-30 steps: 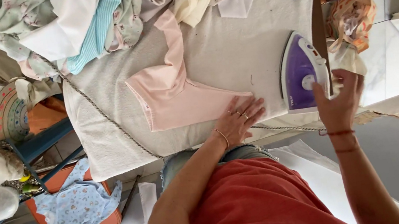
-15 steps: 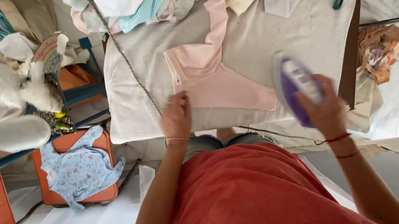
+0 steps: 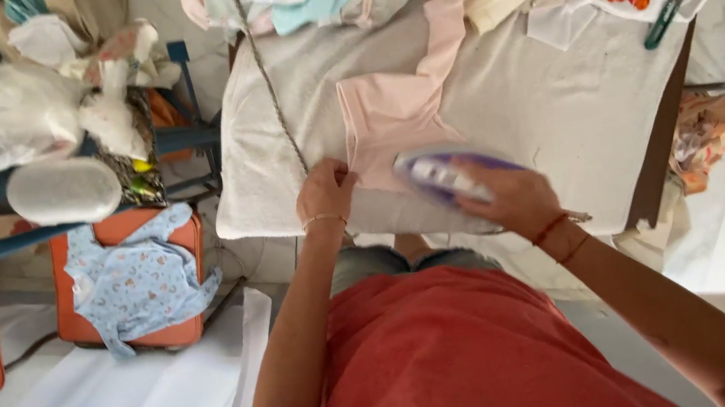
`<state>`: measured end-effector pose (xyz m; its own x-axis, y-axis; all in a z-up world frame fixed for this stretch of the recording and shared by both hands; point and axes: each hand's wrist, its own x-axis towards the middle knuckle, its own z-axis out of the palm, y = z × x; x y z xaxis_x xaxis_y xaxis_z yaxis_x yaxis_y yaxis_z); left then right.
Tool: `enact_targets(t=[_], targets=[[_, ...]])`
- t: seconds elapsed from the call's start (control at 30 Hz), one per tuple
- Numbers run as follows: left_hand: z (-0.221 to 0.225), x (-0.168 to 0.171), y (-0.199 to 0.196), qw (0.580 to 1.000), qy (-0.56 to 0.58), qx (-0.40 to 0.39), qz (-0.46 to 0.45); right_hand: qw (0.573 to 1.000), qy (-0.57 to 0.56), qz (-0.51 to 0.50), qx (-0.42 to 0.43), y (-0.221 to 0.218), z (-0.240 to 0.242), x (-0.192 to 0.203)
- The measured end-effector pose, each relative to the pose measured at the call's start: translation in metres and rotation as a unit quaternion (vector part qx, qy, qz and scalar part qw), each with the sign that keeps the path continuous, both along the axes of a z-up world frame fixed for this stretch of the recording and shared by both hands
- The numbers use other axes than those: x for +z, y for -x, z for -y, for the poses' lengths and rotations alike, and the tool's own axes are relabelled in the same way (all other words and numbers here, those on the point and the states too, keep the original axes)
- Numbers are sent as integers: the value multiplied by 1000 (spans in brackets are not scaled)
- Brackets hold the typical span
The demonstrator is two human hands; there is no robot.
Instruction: Ironing various baby clothes on a pressing table using a steam iron
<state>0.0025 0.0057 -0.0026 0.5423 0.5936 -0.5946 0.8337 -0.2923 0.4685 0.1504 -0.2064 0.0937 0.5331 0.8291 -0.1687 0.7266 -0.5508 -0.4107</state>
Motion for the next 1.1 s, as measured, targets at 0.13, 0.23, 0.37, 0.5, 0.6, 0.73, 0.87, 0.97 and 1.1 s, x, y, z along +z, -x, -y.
enact_targets(t=[0.13, 0.23, 0.37, 0.5, 0.6, 0.73, 0.87, 0.97, 1.1], targets=[[4, 7, 4, 999, 27, 8, 27, 990, 72, -47, -112, 3, 49, 2], [3, 13, 5, 999, 37, 23, 32, 985, 140, -14, -96, 6, 63, 16], [-1, 12, 6, 997, 57, 39, 41, 973, 114, -17, -202, 12, 41, 5], [-6, 14, 3, 995, 77, 38, 41, 976, 158, -66, -136, 8, 7, 12], [-4, 12, 6, 996, 71, 49, 35, 971, 169, -99, -134, 5, -11, 14], [-5, 4, 9, 996, 74, 34, 35, 999, 40, 26, 17, 10, -13, 6], [-9, 12, 15, 997, 70, 37, 21, 980, 160, -102, -65, 9, -32, 10], [-7, 6, 8, 996, 71, 29, 42, 991, 114, -54, 45, 10, -34, 17], [-9, 5, 7, 997, 67, 35, 29, 993, 95, -62, 1, 10, -41, 16]])
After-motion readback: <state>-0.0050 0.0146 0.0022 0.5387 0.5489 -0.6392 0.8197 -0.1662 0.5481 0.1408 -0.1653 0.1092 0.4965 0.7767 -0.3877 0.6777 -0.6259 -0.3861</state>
